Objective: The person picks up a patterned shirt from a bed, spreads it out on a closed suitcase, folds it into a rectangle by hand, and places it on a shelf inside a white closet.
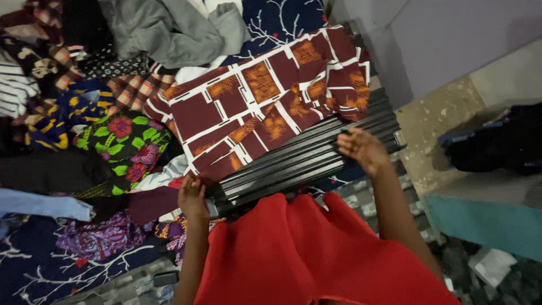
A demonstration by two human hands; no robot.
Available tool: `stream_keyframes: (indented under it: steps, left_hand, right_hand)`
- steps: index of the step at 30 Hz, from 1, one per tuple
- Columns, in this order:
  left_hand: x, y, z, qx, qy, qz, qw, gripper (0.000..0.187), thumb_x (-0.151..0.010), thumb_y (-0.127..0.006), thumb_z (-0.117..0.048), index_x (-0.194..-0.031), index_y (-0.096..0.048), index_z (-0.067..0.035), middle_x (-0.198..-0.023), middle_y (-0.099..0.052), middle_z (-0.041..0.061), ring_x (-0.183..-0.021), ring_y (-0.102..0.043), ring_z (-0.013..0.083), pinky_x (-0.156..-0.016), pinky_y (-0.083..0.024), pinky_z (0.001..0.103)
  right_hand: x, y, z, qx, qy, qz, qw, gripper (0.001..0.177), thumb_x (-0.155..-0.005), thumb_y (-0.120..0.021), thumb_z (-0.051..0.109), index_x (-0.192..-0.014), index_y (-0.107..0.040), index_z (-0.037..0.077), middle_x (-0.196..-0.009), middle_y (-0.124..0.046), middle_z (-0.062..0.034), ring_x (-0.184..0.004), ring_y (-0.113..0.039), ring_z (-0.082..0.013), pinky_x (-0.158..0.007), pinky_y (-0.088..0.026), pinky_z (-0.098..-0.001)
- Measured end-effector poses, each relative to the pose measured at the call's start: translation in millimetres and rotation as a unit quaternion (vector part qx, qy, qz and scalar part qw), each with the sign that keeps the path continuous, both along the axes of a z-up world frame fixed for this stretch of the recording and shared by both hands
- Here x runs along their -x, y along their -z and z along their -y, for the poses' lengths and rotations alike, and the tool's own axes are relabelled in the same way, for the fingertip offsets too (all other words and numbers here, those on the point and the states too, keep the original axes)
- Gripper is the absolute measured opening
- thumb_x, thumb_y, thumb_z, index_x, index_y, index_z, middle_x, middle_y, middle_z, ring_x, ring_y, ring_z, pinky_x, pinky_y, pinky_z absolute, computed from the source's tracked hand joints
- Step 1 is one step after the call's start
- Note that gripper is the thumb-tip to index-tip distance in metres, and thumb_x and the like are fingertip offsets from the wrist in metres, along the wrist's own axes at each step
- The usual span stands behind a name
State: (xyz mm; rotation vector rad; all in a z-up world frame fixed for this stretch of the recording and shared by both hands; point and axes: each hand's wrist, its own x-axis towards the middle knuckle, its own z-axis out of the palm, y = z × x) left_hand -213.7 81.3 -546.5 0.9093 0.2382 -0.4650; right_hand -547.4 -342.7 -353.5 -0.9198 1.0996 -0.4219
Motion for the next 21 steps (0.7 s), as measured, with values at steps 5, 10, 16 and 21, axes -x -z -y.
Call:
stream_keyframes:
  steps: [5, 10, 16, 21]
  left_hand:
    - [12.3, -19.1, 21.7, -0.341, 0.079, 0.169, 0.922, 0.03, -0.108, -0.058, -0.002, -0.135, -0.068, 0.001, -0.122, -0.069, 0.014, -0.105, -0.066, 0.0199, -0.093, -0.049, 0.036]
    - [23.1, -34.7, 27.0, -0.31, 0.084, 0.249, 0.914, 0.028, -0.099, -0.058, -0.001, -0.126, -0.061, -0.002, -0.128, -0.067, 0.01, -0.121, -0.066, 0.0204, -0.105, -0.05, 0.032]
    - [15.0, -27.2, 16.7, -0.402, 0.143, 0.34, 0.838, 0.027, -0.095, -0.067, -0.003, -0.122, -0.068, 0.0, -0.135, -0.058, 0.017, -0.125, -0.061, 0.0268, -0.107, -0.046, 0.037]
    - [20.1, -53.8, 12.8, -0.352, 0.209, 0.305, 0.86, 0.03, -0.095, -0.067, -0.008, -0.125, -0.067, -0.004, -0.136, -0.063, 0.012, -0.122, -0.063, 0.0241, -0.105, -0.048, 0.034]
  right_hand:
    - [23.2, 13.5, -49.1, -0.061, -0.242, -0.007, 0.968, 0.03, -0.091, -0.06, 0.024, -0.113, -0.066, 0.005, -0.106, -0.077, -0.0163, -0.098, -0.074, -0.0282, -0.089, -0.062, -0.0435]
    - [22.4, 107.2, -112.1, 0.075, -0.564, -0.089, 0.817, 0.04, -0.082, -0.062, 0.02, -0.121, -0.069, 0.012, -0.125, -0.072, -0.0119, -0.108, -0.071, -0.0227, -0.09, -0.061, -0.0445]
    - [38.6, 170.6, -172.6, 0.147, -0.618, -0.139, 0.76, 0.04, -0.082, -0.064, 0.023, -0.121, -0.07, 0.015, -0.127, -0.07, -0.0113, -0.112, -0.068, -0.0247, -0.093, -0.058, -0.0465]
    - [41.8, 193.4, -207.9, 0.178, -0.651, -0.108, 0.729, 0.04, -0.081, -0.065, 0.026, -0.12, -0.071, 0.017, -0.128, -0.069, -0.0108, -0.115, -0.066, -0.0264, -0.096, -0.055, -0.0482]
